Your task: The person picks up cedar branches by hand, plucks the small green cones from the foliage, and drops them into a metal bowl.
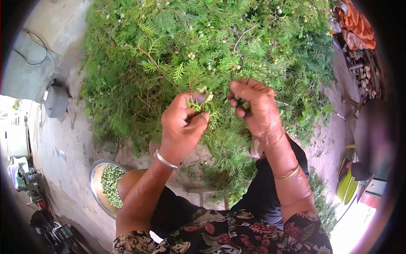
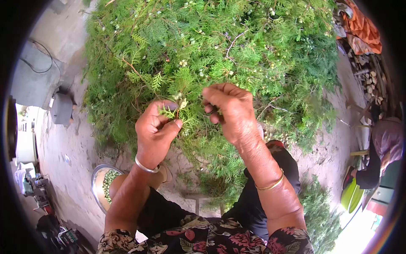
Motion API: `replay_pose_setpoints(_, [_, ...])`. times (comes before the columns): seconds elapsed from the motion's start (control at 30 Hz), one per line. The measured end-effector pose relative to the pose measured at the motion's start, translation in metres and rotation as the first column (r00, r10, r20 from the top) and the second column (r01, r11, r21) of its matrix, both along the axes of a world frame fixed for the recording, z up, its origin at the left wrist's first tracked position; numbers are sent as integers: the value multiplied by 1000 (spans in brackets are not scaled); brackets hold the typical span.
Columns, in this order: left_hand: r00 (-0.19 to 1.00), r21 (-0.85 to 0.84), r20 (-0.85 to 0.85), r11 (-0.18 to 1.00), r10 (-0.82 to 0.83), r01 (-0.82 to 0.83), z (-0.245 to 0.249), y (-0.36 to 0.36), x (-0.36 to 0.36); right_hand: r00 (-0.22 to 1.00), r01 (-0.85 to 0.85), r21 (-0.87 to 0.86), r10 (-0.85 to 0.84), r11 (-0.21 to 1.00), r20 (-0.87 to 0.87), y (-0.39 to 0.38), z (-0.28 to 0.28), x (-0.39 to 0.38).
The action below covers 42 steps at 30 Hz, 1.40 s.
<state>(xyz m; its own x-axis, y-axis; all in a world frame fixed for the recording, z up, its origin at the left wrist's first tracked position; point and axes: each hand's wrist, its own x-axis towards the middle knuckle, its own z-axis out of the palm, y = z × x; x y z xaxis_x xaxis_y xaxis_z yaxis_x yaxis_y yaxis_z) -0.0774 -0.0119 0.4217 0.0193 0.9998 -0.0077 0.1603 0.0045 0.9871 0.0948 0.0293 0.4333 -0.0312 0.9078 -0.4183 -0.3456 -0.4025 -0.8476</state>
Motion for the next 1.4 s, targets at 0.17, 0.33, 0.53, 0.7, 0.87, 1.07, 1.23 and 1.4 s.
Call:
replay_pose_setpoints(0.17, [997,97,-17,993,-73,74,-8,-5,4,858,-245,219,106,944,502,-5,-8,-13])
replay_pose_setpoints(0.33, [994,131,-33,986,-104,107,-14,-6,7,801,-309,347,45,886,597,-9,-12,-22])
replay_pose_setpoints(0.53, [993,120,15,986,-119,117,-5,-8,7,736,-346,274,78,898,672,-8,-10,-20])
replay_pose_setpoints(0.7, [994,258,-85,962,-68,88,2,-5,2,910,-179,150,106,972,401,-4,-18,-16])
replay_pose_setpoints(0.87, [990,17,134,999,-45,43,8,-10,1,963,261,120,-250,958,-102,24,8,12])
replay_pose_setpoints(1.07, [966,15,251,997,70,-77,-3,5,-16,974,18,91,3,996,-227,8,9,1])
replay_pose_setpoints(1.23, [932,32,358,997,50,-66,-10,7,-15,977,-95,120,115,988,-178,4,15,-2])
replay_pose_setpoints(1.4, [953,29,298,997,54,-66,-11,9,-15,990,-139,87,139,986,13,0,14,1])
